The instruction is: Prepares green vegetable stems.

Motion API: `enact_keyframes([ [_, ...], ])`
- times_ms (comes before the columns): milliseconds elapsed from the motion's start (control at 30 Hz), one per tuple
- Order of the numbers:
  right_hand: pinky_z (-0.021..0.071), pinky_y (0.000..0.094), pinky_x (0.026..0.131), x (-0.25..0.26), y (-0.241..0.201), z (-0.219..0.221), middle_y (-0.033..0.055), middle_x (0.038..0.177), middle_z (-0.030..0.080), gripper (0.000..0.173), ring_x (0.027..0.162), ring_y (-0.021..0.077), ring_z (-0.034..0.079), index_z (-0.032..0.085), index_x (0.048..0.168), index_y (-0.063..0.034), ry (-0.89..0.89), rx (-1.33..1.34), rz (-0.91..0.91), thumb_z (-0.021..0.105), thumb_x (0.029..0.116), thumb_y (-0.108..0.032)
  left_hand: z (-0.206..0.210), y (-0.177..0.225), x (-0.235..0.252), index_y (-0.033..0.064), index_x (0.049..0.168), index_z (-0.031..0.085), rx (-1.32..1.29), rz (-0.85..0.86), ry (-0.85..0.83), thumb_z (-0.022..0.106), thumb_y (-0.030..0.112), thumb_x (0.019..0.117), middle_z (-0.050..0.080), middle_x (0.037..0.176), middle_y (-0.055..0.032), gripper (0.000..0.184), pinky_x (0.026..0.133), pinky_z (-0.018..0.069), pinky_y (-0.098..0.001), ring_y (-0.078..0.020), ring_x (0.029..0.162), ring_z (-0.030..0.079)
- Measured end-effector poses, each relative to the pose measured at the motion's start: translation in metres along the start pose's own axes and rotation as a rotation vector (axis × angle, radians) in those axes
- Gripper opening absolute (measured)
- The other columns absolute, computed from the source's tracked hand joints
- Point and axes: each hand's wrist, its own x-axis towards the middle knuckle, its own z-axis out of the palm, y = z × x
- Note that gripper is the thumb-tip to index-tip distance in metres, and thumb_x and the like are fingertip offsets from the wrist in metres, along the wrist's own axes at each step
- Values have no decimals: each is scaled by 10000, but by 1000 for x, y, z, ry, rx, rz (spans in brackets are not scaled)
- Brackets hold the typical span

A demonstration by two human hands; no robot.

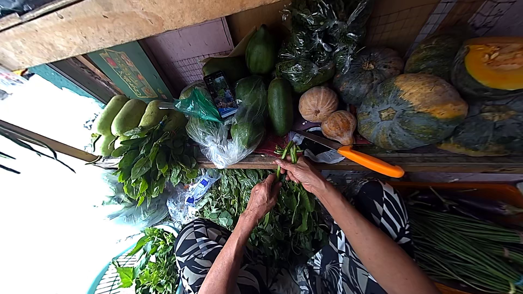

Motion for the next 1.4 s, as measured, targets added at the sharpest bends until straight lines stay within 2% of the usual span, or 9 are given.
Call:
enact_keyframes([
  [1400, 358, 142, 456, -1, -1, 0, -50, 718, 602, 200, 466, -10, 422, 678, 1110, -31, -11, -50, 10, 600, 1051, -206, -1, 2, 0, -41, 1243, 636, 20, -22, -24, 509, 248, 1053, 710, 974, -194, 369, 828, 548, -490, -320, 888, 703],
])
